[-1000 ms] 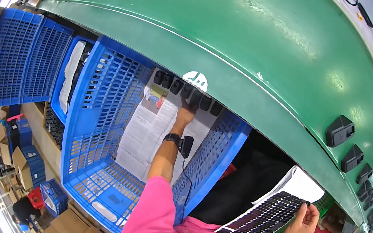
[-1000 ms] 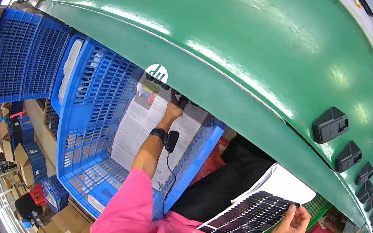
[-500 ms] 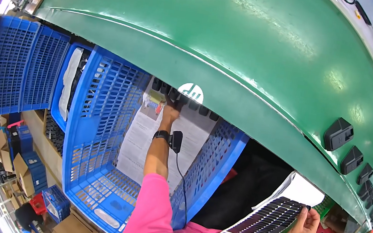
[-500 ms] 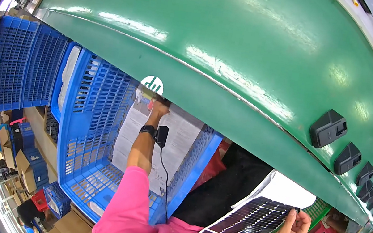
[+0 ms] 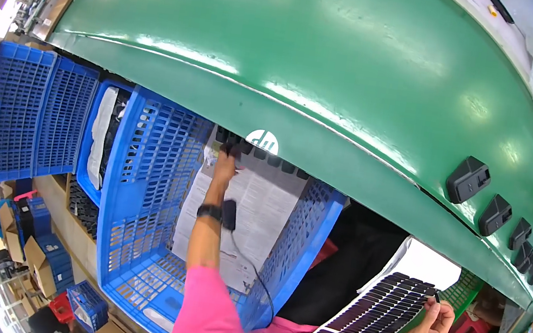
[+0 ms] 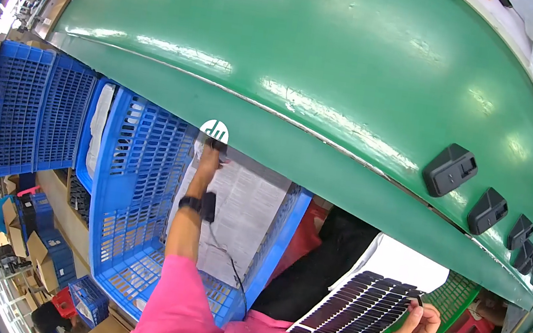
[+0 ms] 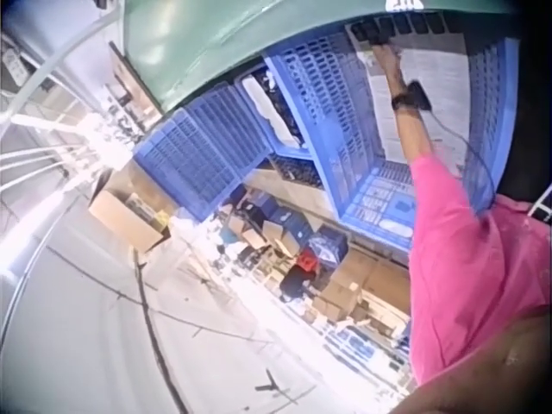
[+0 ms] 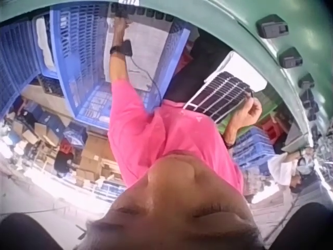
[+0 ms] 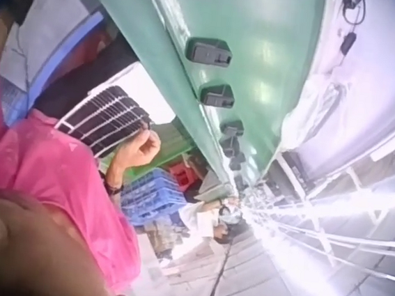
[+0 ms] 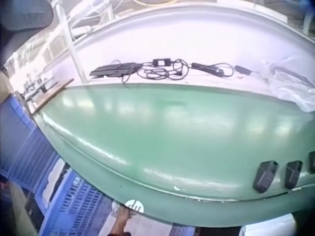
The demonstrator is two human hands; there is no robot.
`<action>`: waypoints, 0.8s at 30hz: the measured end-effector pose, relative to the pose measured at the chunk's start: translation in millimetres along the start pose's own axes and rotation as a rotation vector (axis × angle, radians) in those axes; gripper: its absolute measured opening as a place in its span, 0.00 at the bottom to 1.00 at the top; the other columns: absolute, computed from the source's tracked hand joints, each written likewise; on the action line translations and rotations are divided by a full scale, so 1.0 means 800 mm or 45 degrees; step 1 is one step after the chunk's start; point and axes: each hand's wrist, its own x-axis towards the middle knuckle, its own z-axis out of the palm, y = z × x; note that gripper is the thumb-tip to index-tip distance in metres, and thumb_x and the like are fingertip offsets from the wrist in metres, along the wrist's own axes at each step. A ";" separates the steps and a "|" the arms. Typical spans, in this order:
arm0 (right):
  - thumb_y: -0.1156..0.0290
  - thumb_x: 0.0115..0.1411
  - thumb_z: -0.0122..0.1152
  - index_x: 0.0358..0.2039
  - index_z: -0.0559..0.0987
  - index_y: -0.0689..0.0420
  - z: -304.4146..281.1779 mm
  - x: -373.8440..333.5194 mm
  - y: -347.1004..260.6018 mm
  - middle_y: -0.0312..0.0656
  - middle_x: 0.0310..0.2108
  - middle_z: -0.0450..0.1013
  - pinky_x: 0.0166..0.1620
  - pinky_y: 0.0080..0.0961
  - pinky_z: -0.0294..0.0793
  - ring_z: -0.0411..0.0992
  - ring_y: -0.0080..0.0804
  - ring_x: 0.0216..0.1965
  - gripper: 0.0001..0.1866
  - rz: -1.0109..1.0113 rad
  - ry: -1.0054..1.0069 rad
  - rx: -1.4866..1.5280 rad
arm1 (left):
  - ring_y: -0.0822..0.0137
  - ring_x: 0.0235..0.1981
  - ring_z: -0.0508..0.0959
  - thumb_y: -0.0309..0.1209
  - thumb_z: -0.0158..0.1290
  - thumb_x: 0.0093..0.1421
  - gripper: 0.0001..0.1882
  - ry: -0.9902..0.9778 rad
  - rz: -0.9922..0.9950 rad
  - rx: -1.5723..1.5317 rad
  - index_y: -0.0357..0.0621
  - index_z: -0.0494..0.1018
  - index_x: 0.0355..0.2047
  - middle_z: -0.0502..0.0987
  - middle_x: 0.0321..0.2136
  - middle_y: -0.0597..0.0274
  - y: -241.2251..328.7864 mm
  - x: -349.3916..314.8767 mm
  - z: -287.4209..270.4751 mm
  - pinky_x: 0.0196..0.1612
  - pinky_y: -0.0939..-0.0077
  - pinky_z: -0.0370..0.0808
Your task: The person picks up a mouse from a blue crate, peels a sticker from a sheet, and applies it to the bottom of the mouse before placing it on a green conveyor belt.
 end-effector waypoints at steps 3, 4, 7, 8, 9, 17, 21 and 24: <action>0.76 0.63 0.50 0.31 0.68 0.61 -0.005 -0.003 -0.008 0.39 0.33 0.66 0.42 0.19 0.68 0.67 0.23 0.35 0.04 -0.023 0.031 0.072 | 0.71 0.29 0.73 0.49 0.41 0.64 0.20 -0.091 -0.066 -0.640 0.52 0.59 0.50 0.70 0.36 0.66 0.087 -0.101 0.040 0.25 0.79 0.66; 0.77 0.62 0.50 0.31 0.67 0.61 -0.008 -0.004 -0.012 0.39 0.34 0.65 0.43 0.20 0.68 0.67 0.24 0.36 0.04 -0.030 -0.005 0.092 | 0.67 0.32 0.74 0.47 0.42 0.65 0.20 -0.316 -0.134 -0.836 0.53 0.59 0.51 0.71 0.38 0.62 0.108 -0.133 0.027 0.27 0.78 0.67; 0.79 0.60 0.51 0.30 0.68 0.61 -0.012 -0.004 -0.025 0.37 0.32 0.65 0.42 0.18 0.66 0.65 0.20 0.34 0.03 -0.003 -0.134 0.032 | 0.64 0.34 0.74 0.45 0.42 0.64 0.20 -0.492 -0.114 -0.937 0.52 0.58 0.53 0.72 0.39 0.55 0.183 -0.248 0.026 0.28 0.77 0.69; 0.79 0.60 0.51 0.30 0.68 0.60 -0.011 -0.005 -0.029 0.36 0.32 0.65 0.40 0.16 0.66 0.64 0.19 0.33 0.03 0.020 -0.165 0.035 | 0.64 0.32 0.74 0.45 0.43 0.64 0.21 -0.416 -0.014 -0.852 0.51 0.58 0.53 0.72 0.38 0.51 0.212 -0.287 0.036 0.28 0.77 0.70; 0.79 0.60 0.51 0.30 0.68 0.59 -0.012 -0.005 -0.031 0.33 0.30 0.64 0.35 0.13 0.62 0.61 0.16 0.30 0.03 0.009 -0.170 0.031 | 0.65 0.28 0.74 0.45 0.44 0.64 0.22 -0.446 0.129 -0.745 0.50 0.56 0.53 0.72 0.37 0.48 0.239 -0.316 0.048 0.26 0.79 0.70; 0.81 0.55 0.54 0.27 0.68 0.62 -0.021 -0.003 -0.131 0.40 0.25 0.65 0.21 0.13 0.63 0.63 0.17 0.20 0.04 0.294 -0.640 0.870 | 0.72 0.25 0.71 0.29 0.42 0.64 0.19 -1.009 0.460 -0.451 0.44 0.52 0.53 0.68 0.45 0.47 0.324 -0.465 0.176 0.25 0.81 0.72; 0.86 0.53 0.56 0.28 0.70 0.66 -0.029 0.003 -0.156 0.39 0.25 0.68 0.22 0.13 0.65 0.66 0.16 0.20 0.05 0.243 -0.823 0.884 | 0.72 0.25 0.72 0.30 0.45 0.64 0.22 -1.126 0.341 -0.269 0.40 0.53 0.55 0.72 0.37 0.55 0.340 -0.495 0.196 0.30 0.79 0.72; 0.85 0.53 0.57 0.28 0.70 0.67 -0.037 0.007 -0.152 0.38 0.25 0.69 0.24 0.14 0.70 0.70 0.17 0.23 0.05 0.273 -0.811 0.869 | 0.71 0.24 0.72 0.30 0.45 0.64 0.22 -1.269 0.355 -0.056 0.39 0.54 0.55 0.73 0.32 0.55 0.344 -0.503 0.211 0.30 0.77 0.72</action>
